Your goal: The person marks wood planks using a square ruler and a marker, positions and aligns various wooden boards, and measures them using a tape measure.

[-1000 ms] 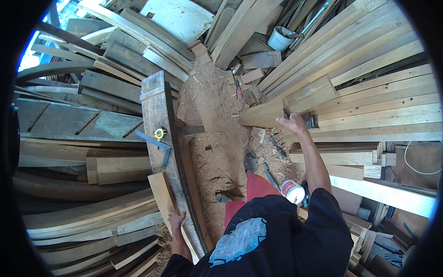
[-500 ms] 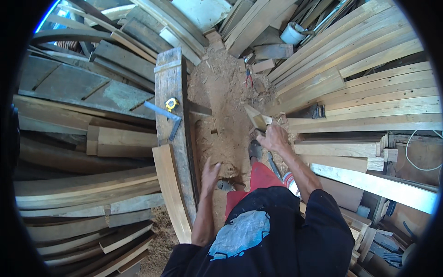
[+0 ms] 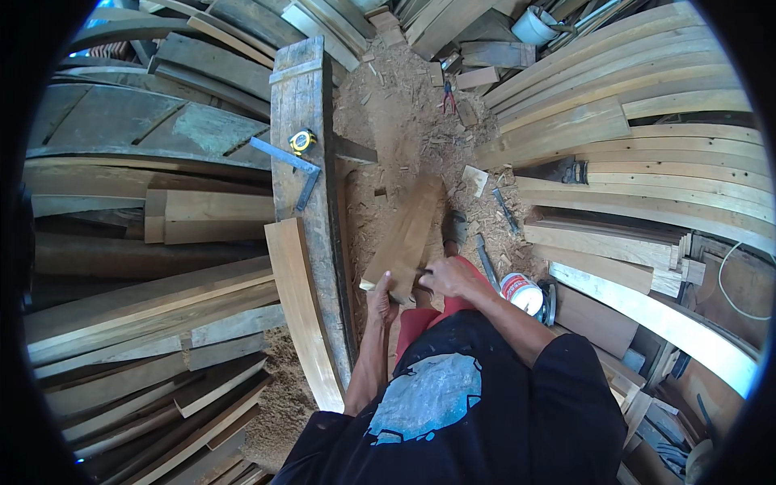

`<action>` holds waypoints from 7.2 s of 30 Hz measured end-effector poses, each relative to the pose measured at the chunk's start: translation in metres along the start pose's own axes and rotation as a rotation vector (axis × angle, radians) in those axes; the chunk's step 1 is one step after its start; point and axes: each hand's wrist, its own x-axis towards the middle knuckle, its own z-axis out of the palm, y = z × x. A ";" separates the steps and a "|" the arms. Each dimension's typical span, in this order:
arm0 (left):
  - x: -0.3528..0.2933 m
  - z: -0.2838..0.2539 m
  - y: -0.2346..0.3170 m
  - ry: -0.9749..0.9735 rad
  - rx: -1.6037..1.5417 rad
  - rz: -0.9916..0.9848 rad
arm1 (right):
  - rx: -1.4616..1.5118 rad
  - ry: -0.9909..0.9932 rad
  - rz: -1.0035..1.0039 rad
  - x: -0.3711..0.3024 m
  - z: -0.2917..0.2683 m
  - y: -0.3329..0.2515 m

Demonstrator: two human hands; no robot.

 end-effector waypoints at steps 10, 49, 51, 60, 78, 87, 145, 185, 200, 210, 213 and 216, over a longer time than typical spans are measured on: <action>-0.054 -0.061 0.022 0.007 0.053 0.050 | 0.708 0.372 0.676 0.021 0.006 0.097; -0.160 -0.311 0.054 0.248 -0.024 0.517 | 1.133 0.701 -0.497 -0.101 -0.025 -0.180; -0.173 -0.290 0.060 0.320 -0.021 0.522 | 1.123 0.668 -0.478 -0.095 -0.027 -0.166; -0.231 -0.275 0.132 -0.513 -0.570 0.690 | 1.475 0.653 -0.370 -0.076 -0.056 -0.144; -0.268 -0.151 0.169 -0.515 -0.335 1.098 | 1.622 0.553 0.101 -0.046 -0.019 -0.111; -0.322 -0.151 0.194 -0.858 0.044 1.519 | 1.507 0.312 0.065 -0.008 -0.006 -0.132; -0.223 0.040 0.250 0.411 0.363 1.311 | 1.202 -0.139 -0.298 0.089 -0.090 -0.318; -0.221 0.083 0.270 0.073 0.486 1.668 | 1.103 -0.031 -0.235 0.066 -0.122 -0.299; -0.220 0.047 0.281 0.332 0.367 1.533 | 1.198 0.107 -0.370 0.073 -0.146 -0.309; -0.225 0.054 0.274 0.240 0.424 1.538 | 1.209 0.182 -0.280 0.072 -0.142 -0.293; -0.223 0.058 0.272 0.268 0.472 1.594 | 1.191 0.179 -0.259 0.080 -0.152 -0.277; -0.224 0.051 0.278 0.321 0.497 1.660 | 1.150 0.117 -0.221 0.095 -0.160 -0.270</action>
